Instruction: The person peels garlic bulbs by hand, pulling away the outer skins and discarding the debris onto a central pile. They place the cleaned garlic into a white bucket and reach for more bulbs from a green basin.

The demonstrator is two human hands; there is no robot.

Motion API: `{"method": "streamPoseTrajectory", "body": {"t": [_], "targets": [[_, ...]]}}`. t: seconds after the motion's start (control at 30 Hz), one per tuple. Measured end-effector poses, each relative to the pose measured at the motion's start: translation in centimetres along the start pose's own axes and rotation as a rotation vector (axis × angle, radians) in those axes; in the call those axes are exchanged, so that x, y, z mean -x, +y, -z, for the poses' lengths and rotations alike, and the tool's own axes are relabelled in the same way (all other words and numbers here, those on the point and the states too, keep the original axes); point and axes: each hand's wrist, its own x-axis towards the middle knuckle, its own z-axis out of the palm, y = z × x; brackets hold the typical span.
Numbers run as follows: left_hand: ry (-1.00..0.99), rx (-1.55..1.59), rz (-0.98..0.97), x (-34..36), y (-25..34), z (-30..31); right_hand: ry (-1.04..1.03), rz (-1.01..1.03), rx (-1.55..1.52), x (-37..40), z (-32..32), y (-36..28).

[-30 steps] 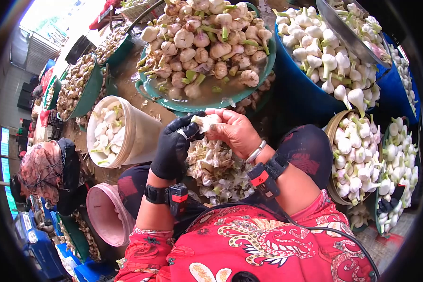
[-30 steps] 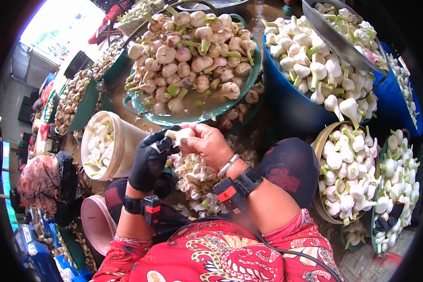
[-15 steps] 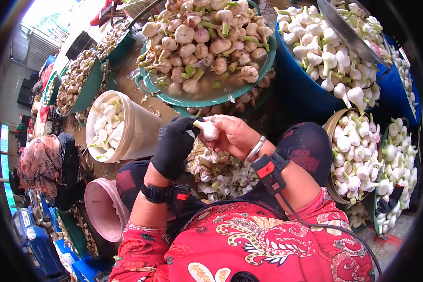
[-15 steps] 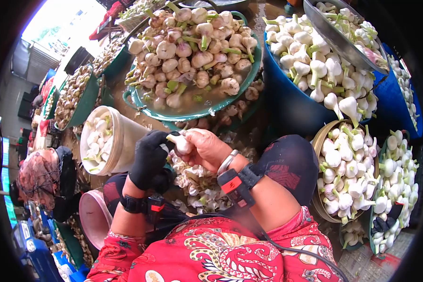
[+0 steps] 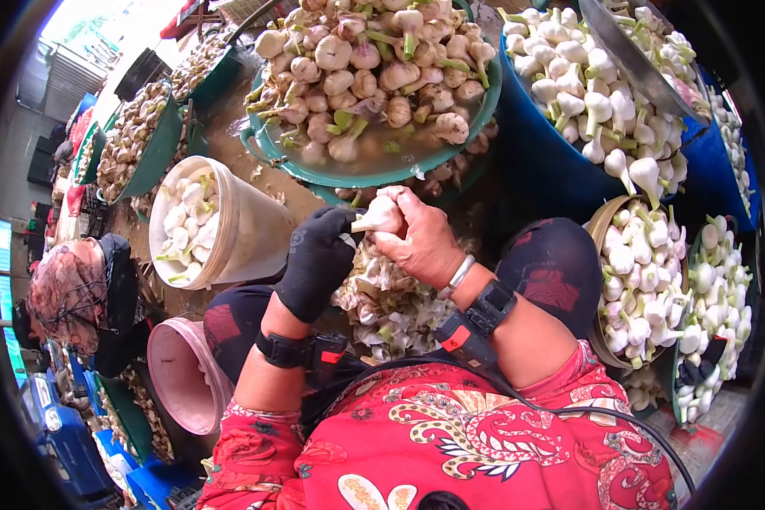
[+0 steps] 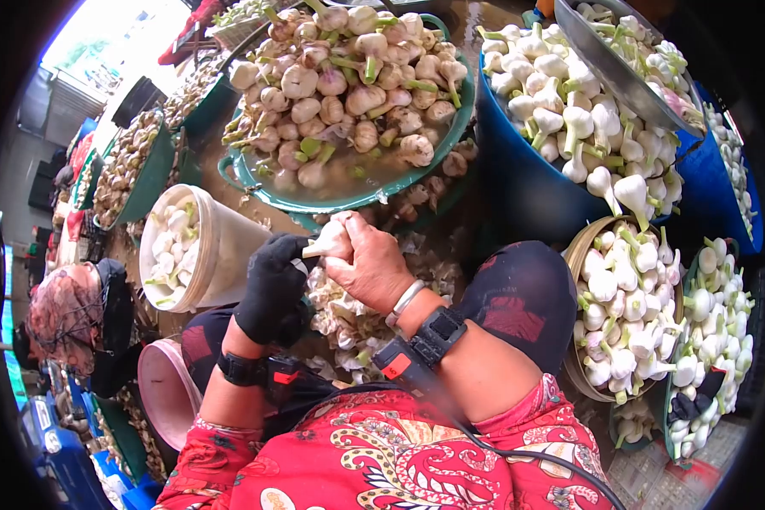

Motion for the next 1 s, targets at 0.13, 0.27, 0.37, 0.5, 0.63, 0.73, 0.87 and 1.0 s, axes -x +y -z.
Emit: {"method": "streamPoseTrajectory", "body": {"t": [0.13, 0.27, 0.37, 0.5, 0.63, 0.73, 0.87, 1.0], "targets": [[-0.129, -0.216, -0.118, -0.8, -0.6, 0.7, -0.516, -0.611, -0.551, -1.0, 2.0, -1.5], [-0.082, 0.008, 0.023, -1.2, 0.4, 1.4, -0.717, -0.655, -0.826, -0.5, 2.1, -2.0], [-0.02, 0.509, 0.31, 0.0, 0.3, 1.1, -0.54, -0.609, -0.725, -0.8, 1.3, -0.1], [0.035, 0.708, 0.495, 1.8, 0.2, 0.7, -0.303, -0.577, -0.646, -0.6, 0.9, -0.3], [0.055, 0.561, 0.315, 1.6, 1.9, 0.2, -0.229, -0.54, -0.565, -0.5, -0.1, -0.4], [-0.043, 0.632, 0.318, 1.1, 1.6, 0.1, -0.194, -0.288, -0.205, -0.3, -0.9, 0.7], [0.133, 0.668, 0.307, 0.8, 2.5, 0.8, -0.182, -0.534, -0.585, -0.4, 0.0, -0.6], [0.077, -0.061, 0.053, 1.0, 1.9, 2.2, -0.24, -0.809, -0.996, -0.7, 0.7, -0.6]]}}
